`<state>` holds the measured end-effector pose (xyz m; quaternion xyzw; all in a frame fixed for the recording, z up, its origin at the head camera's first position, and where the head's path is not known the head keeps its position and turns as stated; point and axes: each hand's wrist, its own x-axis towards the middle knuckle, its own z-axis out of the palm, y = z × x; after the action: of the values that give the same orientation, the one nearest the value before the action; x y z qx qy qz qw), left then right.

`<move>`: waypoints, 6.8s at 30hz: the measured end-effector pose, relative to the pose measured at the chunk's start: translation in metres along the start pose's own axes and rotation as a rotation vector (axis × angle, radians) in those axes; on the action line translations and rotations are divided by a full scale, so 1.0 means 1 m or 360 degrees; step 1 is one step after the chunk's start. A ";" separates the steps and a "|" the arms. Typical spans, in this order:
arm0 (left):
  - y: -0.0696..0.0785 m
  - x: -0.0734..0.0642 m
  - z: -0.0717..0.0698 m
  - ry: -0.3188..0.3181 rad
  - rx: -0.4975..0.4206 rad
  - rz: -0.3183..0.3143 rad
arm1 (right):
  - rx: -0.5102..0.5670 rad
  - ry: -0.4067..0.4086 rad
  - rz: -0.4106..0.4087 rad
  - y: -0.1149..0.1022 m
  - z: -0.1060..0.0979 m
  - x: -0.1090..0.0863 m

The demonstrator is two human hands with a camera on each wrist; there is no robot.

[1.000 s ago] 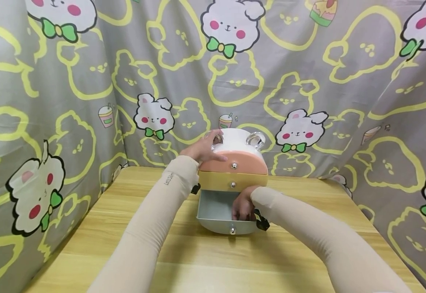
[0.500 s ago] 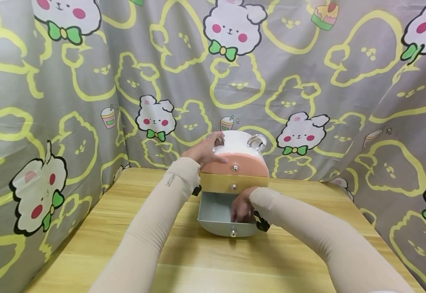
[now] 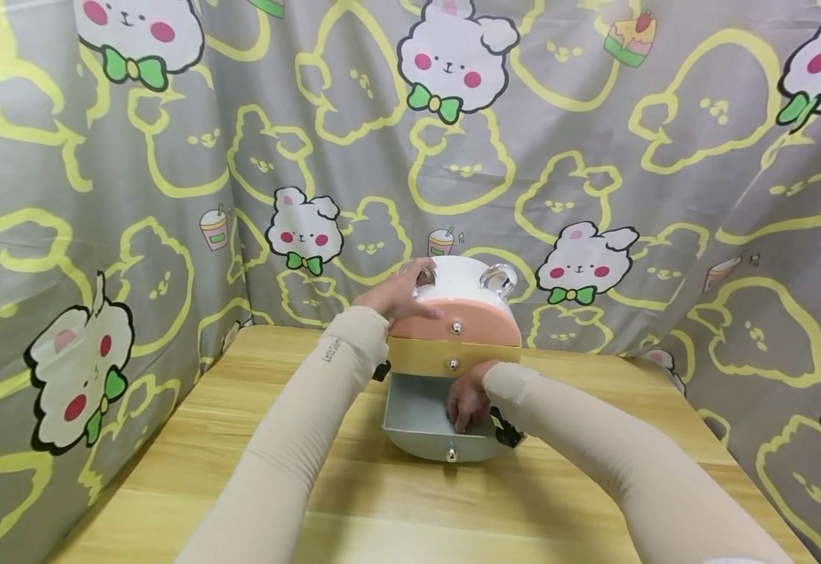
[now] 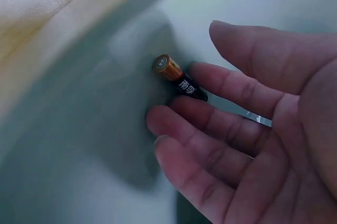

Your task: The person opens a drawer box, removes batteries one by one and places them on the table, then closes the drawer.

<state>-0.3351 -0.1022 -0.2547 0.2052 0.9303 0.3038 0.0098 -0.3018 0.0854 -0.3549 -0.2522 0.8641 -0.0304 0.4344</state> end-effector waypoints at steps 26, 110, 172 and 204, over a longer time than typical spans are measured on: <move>0.000 -0.004 -0.002 0.0007 -0.0016 0.0011 | -0.0145 0.0063 -0.0076 -0.004 0.003 0.004; 0.006 0.004 -0.003 -0.0033 -0.0080 -0.0056 | -0.0042 0.1009 -0.0657 0.036 0.014 -0.032; 0.002 0.008 0.000 0.0007 -0.0096 -0.0023 | 0.0317 0.1252 -0.0424 0.145 0.026 -0.067; 0.000 0.006 0.002 0.0024 -0.0099 -0.0047 | 0.0361 0.1653 0.0218 0.206 0.067 -0.015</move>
<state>-0.3400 -0.0988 -0.2553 0.1888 0.9234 0.3339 0.0135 -0.3274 0.2829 -0.4407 -0.0985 0.9711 -0.2160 -0.0249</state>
